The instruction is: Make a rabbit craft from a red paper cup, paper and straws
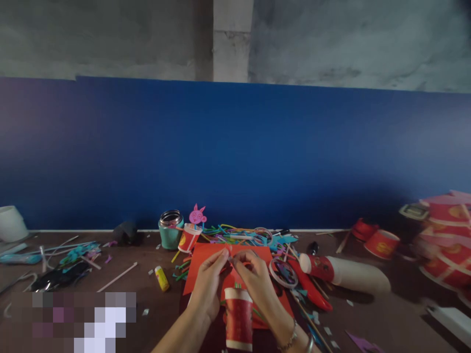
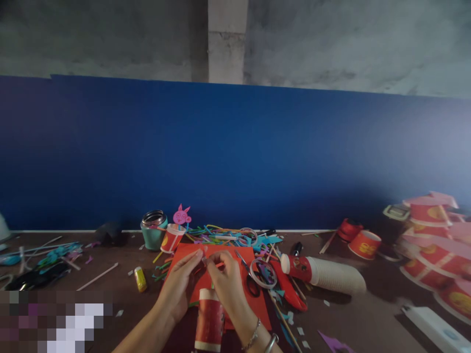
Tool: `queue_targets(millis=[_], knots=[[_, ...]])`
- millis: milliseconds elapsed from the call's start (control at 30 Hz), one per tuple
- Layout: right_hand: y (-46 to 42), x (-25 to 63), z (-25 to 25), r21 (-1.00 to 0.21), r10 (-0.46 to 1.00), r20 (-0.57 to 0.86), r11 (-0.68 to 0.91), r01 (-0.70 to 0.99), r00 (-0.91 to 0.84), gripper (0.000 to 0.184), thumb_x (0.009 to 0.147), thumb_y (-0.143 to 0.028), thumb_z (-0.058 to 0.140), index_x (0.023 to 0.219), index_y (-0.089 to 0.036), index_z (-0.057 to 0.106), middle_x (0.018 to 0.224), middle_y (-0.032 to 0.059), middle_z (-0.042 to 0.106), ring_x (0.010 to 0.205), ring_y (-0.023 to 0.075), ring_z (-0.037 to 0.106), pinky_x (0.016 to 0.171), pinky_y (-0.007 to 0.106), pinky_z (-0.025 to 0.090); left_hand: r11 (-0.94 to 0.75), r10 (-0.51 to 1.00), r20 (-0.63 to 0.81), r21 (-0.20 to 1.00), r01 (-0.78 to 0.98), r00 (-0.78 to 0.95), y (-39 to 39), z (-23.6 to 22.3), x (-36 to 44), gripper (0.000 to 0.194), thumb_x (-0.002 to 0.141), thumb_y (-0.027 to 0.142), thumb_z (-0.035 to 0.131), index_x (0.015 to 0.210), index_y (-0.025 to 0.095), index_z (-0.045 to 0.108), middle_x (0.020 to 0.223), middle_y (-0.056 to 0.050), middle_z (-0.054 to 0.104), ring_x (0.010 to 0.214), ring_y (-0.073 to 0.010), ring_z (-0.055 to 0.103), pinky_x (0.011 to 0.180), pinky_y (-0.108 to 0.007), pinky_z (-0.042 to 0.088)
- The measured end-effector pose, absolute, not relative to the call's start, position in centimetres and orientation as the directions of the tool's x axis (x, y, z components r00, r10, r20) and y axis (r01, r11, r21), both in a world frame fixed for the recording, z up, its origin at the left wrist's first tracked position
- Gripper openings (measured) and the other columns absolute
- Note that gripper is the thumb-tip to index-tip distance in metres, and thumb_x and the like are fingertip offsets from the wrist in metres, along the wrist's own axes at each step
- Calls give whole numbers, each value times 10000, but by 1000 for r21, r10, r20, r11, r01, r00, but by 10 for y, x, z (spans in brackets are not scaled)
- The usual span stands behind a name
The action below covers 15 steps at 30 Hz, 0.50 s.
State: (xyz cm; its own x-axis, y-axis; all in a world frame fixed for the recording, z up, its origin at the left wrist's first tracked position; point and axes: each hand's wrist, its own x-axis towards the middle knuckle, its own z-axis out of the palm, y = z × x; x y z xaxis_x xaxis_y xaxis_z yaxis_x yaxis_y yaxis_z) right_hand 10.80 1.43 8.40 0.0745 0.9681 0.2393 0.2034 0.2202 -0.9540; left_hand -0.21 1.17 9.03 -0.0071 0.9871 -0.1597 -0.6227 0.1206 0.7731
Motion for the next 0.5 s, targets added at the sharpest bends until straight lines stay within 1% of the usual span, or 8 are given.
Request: queue_targets(millis=[100, 233, 300, 400, 467, 500], knots=[[14, 107, 84, -958, 971, 225, 206, 199, 76, 162, 734, -299, 556, 647, -170, 600, 645, 7, 585, 610, 156, 535, 555, 256, 421, 113, 988, -151, 781, -615, -10, 12, 90, -1, 227, 530, 267, 818, 691, 137, 726, 654, -38, 693, 644, -137, 621, 669, -239, 480], [12, 108, 87, -957, 971, 225, 205, 204, 82, 199, 736, -326, 557, 626, -166, 596, 635, 15, 589, 603, 163, 544, 554, 266, 424, 79, 996, -82, 823, -562, 21, 13, 86, 0, 199, 569, 231, 781, 730, 135, 713, 692, -31, 695, 678, -139, 628, 716, -247, 475], [12, 112, 87, -958, 973, 221, 206, 198, 60, 209, 748, -331, 558, 642, -160, 614, 645, 23, 608, 617, 171, 566, 568, 272, 440, 37, 998, -55, 851, -524, -19, 14, 85, -2, 201, 586, 237, 765, 747, 134, 703, 697, -26, 688, 682, -141, 621, 703, -248, 471], [19, 117, 83, -957, 978, 207, 199, 210, 16, 246, 811, -324, 512, 739, -143, 662, 715, 48, 663, 707, 197, 614, 642, 292, 480, -63, 993, 10, 888, -455, -119, 14, 92, -8, 210, 614, 247, 743, 788, 142, 691, 710, -15, 677, 685, -135, 602, 661, -231, 456], [30, 112, 78, -932, 973, 231, 220, 288, 3, 287, 863, -320, 465, 821, -132, 677, 795, 62, 686, 753, 207, 629, 668, 309, 503, -140, 982, 70, 896, -421, -176, 11, 103, -12, 223, 628, 245, 731, 822, 146, 681, 729, -13, 671, 696, -133, 594, 665, -230, 451], [37, 106, 76, -897, 959, 282, 271, 350, -21, 267, 870, -328, 488, 873, -133, 671, 852, 59, 682, 762, 206, 630, 668, 317, 514, -174, 975, 96, 894, -412, -203, 9, 110, -14, 241, 623, 242, 735, 837, 149, 675, 734, -11, 667, 704, -134, 594, 679, -233, 453]])
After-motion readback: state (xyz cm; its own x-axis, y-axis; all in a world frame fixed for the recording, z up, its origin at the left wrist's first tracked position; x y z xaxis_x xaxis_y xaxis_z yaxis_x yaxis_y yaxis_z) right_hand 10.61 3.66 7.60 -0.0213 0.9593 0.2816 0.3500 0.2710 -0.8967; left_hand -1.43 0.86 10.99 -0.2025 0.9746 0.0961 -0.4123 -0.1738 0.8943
